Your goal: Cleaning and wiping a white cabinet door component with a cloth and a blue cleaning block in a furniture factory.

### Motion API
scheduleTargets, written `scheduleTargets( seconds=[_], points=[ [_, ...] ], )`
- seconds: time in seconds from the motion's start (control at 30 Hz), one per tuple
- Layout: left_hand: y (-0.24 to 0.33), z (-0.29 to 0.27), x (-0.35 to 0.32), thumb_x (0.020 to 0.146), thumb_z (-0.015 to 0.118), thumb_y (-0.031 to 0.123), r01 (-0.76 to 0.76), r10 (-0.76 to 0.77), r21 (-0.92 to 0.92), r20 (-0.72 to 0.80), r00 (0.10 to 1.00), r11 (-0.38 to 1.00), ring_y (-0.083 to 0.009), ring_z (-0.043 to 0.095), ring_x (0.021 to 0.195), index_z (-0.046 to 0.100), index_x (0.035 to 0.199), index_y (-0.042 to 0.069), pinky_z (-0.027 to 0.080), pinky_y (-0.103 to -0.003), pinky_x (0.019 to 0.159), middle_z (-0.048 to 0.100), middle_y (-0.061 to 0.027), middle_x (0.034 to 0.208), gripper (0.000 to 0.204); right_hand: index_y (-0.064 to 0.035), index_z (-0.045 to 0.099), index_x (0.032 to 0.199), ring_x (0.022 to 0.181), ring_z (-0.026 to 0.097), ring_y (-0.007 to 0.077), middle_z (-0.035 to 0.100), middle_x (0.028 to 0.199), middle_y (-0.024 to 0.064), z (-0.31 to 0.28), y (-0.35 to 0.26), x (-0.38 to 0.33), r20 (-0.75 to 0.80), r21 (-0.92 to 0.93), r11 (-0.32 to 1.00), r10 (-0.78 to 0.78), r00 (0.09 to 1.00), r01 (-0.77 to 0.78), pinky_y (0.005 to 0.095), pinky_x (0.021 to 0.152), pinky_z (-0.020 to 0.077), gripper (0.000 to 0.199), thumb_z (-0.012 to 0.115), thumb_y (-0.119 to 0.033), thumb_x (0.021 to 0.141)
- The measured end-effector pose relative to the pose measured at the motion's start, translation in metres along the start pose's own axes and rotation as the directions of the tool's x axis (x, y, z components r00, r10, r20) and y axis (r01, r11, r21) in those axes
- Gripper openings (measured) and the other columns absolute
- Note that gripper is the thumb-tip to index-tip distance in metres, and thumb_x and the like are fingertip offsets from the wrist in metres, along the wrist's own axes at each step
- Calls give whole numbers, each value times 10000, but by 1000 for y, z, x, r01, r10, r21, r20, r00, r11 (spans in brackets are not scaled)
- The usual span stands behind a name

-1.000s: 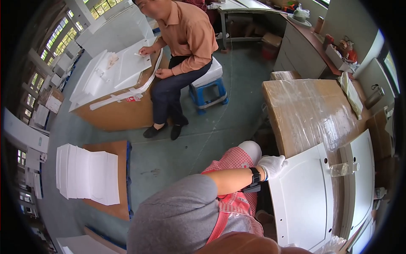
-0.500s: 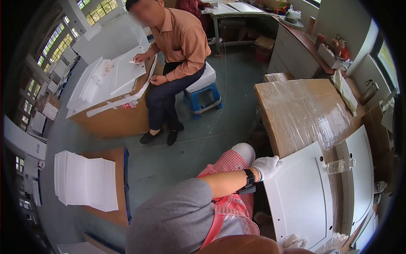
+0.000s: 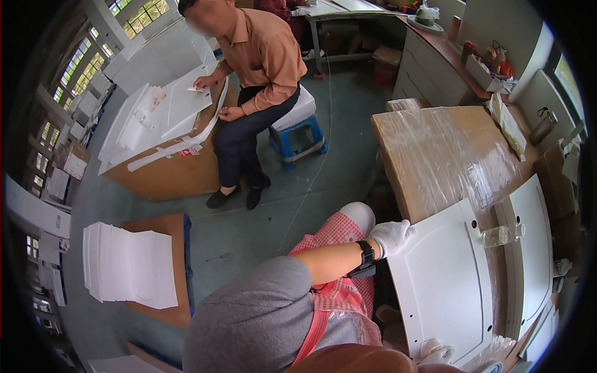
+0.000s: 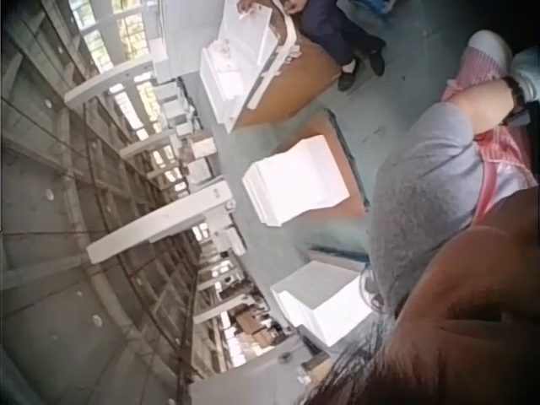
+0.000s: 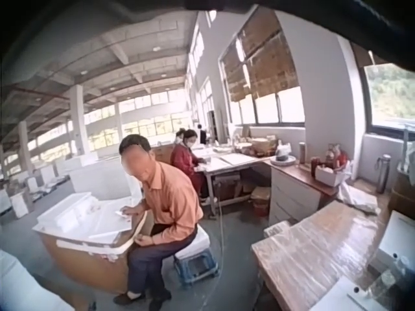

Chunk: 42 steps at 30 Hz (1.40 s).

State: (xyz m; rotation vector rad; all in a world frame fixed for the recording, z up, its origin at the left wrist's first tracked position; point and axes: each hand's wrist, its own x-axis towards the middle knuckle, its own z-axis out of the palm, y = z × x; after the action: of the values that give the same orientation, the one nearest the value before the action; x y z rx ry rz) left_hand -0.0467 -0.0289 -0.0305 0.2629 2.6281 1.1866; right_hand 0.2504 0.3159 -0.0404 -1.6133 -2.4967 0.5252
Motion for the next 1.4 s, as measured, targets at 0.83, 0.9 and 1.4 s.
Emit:
scheduleTargets(
  seconds=[0.83, 0.9, 1.4],
  points=[
    [52, -13, 13, 898, 717, 484, -20, -82, 335, 288, 954, 942, -476, 624, 1144, 182, 1620, 110, 532, -534, 944, 539, -298, 1337, 973, -132, 733, 1162, 1066, 657, 385, 679, 1154, 199, -21, -78, 19, -178, -165, 986, -47, 983, 17, 464, 936, 524, 279, 639, -284, 949],
    [43, -9, 18, 899, 717, 477, -58, -38, 305, 300, 953, 951, -472, 624, 1147, 196, 1617, 100, 531, -532, 945, 547, -295, 1329, 964, -145, 733, 1144, 1061, 657, 392, 673, 1153, 201, 6, -156, 28, -133, -153, 980, -152, 979, 131, 474, 916, 531, 269, 642, -279, 929],
    [22, -10, 11, 874, 745, 355, -223, 181, 187, 221, 958, 957, -464, 659, 1009, 240, 1609, 89, 559, -537, 816, 598, -271, 1200, 931, -127, 716, 1098, 999, 654, 381, 657, 1116, 169, 69, -299, 28, -10, 163, 809, -571, 821, 565, 477, 842, 551, 213, 634, -211, 920]
  ],
)
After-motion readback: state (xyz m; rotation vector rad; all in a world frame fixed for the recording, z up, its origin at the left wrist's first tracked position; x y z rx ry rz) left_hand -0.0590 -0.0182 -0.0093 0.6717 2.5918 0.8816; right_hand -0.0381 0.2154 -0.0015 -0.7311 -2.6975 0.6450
